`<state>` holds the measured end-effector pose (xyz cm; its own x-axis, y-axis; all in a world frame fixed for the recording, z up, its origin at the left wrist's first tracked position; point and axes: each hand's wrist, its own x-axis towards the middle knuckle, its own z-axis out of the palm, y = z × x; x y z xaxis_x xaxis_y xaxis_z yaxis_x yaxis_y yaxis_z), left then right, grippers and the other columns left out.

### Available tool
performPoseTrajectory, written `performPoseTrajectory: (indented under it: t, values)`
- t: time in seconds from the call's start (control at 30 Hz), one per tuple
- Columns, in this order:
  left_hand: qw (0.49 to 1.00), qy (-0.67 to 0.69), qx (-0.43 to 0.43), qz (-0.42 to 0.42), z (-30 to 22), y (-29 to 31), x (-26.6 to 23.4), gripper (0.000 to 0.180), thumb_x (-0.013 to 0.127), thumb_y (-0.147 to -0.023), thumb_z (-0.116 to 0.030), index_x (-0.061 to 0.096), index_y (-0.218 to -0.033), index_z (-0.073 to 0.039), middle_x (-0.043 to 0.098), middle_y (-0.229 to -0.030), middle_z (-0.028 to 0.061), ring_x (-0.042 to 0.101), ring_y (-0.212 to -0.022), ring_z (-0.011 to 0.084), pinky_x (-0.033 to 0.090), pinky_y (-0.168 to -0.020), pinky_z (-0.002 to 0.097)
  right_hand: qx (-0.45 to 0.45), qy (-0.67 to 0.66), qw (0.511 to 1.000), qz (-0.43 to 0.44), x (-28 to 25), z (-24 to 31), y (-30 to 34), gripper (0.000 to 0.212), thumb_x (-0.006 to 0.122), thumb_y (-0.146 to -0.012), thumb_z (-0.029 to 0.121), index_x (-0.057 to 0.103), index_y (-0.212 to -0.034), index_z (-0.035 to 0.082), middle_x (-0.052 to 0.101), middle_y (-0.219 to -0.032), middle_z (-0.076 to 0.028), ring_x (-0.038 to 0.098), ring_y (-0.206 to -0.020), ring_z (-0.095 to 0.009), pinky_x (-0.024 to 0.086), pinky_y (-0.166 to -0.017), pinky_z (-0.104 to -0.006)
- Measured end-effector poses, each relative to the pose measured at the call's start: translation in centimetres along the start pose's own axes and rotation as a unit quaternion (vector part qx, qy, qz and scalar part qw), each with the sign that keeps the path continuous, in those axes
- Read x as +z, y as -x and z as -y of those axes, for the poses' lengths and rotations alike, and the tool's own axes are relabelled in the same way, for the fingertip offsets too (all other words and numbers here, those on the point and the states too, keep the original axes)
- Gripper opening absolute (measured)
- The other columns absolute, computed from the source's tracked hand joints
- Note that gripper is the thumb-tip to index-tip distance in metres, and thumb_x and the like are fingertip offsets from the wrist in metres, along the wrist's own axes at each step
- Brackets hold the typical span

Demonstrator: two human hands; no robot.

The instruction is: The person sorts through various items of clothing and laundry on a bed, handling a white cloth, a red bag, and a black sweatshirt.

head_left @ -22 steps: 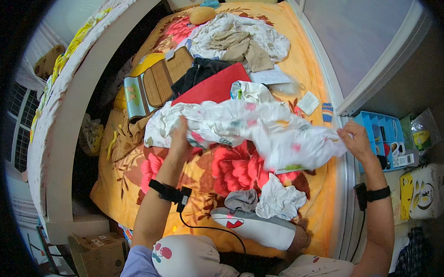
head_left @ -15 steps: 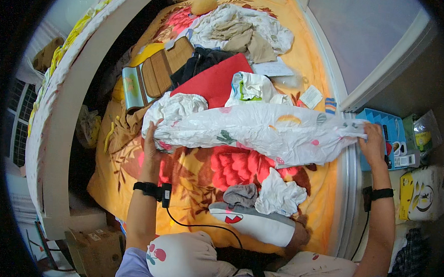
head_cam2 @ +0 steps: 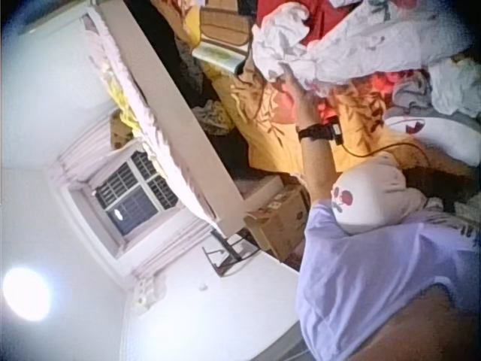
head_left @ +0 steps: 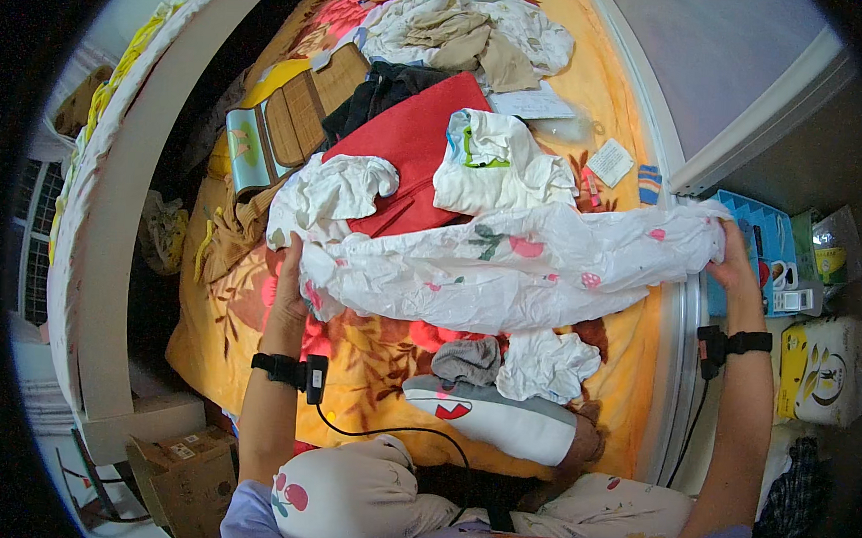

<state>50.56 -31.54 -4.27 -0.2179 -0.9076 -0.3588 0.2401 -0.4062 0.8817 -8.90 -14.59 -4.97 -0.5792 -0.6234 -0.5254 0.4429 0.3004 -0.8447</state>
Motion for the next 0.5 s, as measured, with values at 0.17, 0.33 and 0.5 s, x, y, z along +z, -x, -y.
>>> performPoseTrajectory:
  t: [0.17,0.33,0.5]
  values:
    - [0.976,0.168,-0.135,0.044,2.4,-2.2,2.0,0.059,0.051,-0.083,-0.046,0.043,-0.121,-0.001,0.049,-0.120,0.0136,0.050,-0.107,0.0254,0.041,-0.091,0.0386,0.103,-0.048,0.979,0.172,7.0,-2.7,2.6,0.031,0.049,-0.083,0.030,0.054,-0.109,0.014,0.058,-0.106,-0.003,0.054,-0.098,-0.019,0.044,-0.083,-0.0381]
    - [0.933,0.182,-0.209,0.228,5.3,-1.4,9.4,0.060,0.038,-0.087,-0.049,0.043,-0.122,-0.002,0.051,-0.116,0.0153,0.050,-0.107,0.0252,0.039,-0.092,0.0381,0.127,-0.082,0.936,0.318,13.8,-7.4,4.0,0.037,0.035,-0.089,0.032,0.050,-0.113,0.007,0.058,-0.103,-0.010,0.057,-0.094,-0.023,0.045,-0.086,-0.0400]
    - [0.966,0.111,-0.217,0.090,6.4,0.6,11.8,0.047,0.036,-0.089,-0.048,0.053,-0.103,-0.007,0.059,-0.095,0.0110,0.058,-0.087,0.0222,0.047,-0.079,0.0368,0.255,0.084,0.924,0.274,20.6,-10.5,10.4,0.039,0.039,-0.087,0.040,0.050,-0.106,0.008,0.058,-0.100,-0.010,0.059,-0.089,-0.023,0.048,-0.080,-0.0371]
